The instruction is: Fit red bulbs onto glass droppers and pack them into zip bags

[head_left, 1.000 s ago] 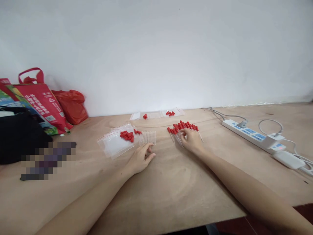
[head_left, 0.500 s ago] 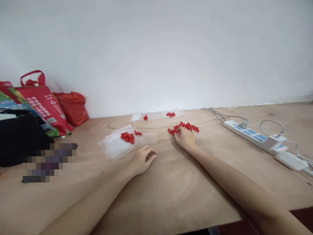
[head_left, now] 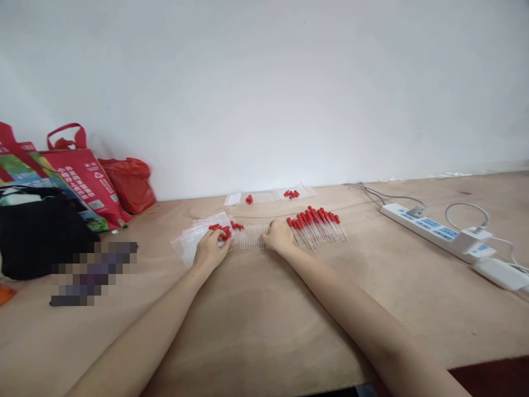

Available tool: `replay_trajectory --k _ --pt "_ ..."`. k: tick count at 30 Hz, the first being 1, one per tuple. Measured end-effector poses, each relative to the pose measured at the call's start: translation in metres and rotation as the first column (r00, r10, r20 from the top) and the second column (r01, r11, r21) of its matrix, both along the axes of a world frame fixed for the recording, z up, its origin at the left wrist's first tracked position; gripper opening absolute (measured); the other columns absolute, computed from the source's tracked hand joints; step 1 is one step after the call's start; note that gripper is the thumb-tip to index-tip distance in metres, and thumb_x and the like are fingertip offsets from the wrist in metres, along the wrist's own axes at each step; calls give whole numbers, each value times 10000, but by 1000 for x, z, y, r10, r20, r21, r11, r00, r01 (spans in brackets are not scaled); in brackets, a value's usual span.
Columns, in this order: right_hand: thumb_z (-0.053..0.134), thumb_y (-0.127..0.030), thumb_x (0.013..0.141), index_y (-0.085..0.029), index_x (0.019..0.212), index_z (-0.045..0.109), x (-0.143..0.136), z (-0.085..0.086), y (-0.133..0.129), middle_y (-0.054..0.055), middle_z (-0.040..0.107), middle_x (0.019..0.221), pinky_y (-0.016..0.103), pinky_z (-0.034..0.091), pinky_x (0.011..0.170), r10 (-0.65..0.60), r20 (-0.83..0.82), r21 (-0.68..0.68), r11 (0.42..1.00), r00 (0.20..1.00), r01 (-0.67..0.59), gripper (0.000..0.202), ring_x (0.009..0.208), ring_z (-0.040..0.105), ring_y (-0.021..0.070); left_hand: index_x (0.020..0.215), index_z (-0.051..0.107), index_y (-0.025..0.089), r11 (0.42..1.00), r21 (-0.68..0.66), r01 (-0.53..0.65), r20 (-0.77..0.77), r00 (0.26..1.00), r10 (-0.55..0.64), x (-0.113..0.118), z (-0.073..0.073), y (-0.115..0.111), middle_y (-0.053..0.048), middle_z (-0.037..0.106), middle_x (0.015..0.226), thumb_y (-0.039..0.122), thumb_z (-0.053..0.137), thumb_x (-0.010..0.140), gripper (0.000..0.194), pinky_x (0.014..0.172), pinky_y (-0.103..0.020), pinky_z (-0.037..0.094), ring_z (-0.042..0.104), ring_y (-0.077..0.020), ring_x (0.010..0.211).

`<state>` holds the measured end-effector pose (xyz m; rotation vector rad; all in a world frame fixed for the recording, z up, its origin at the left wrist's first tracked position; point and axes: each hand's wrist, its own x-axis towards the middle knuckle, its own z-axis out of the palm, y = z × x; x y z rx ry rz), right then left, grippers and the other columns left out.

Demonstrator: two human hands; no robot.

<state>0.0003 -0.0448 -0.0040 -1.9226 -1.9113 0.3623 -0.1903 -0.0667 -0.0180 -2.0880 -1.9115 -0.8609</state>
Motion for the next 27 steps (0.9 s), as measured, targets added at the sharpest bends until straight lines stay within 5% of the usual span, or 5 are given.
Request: replay_trajectory --k 5,11,16,19,27 --pt "483 -259 726 -115 949 607 -6 1 1 162 636 963 349 421 756 -11 -11 -30 999 1000 10 293 907 592 251 712 546 183 996 -74 -42 21 999 44 1 -5 4 -42 626 745 271 553 717 88 645 -291 446 595 -201 708" --pt "509 -268 694 -143 880 656 -7 3 5 149 646 938 371 415 777 -28 -50 -78 997 998 24 268 928 583 265 786 544 170 999 -14 -48 72 996 49 6 -2 0 -40 628 779 224 513 728 85 657 -279 462 602 -181 705" --pt "537 -264 670 -147 883 656 -6 4 7 153 643 945 372 408 766 -27 -33 -71 997 999 25 270 915 586 264 911 577 151 963 108 246 51 966 -253 30 3 -24 -57 586 833 219 454 770 199 672 -267 460 567 -154 687" --pt "538 -266 676 -146 888 648 1 2 6 148 643 949 398 376 808 -17 2 -50 999 1000 17 267 923 581 262 867 617 163 909 -32 416 40 909 -415 48 3 -43 -34 557 750 169 438 771 203 603 -241 445 532 -125 605" --pt "463 -245 763 -158 884 635 34 -4 5 83 653 858 251 400 686 99 -172 61 994 980 -89 228 816 589 179 815 631 179 850 -178 496 150 867 -475 62 -2 -53 -27 563 787 242 485 802 160 618 -251 438 539 -134 671"
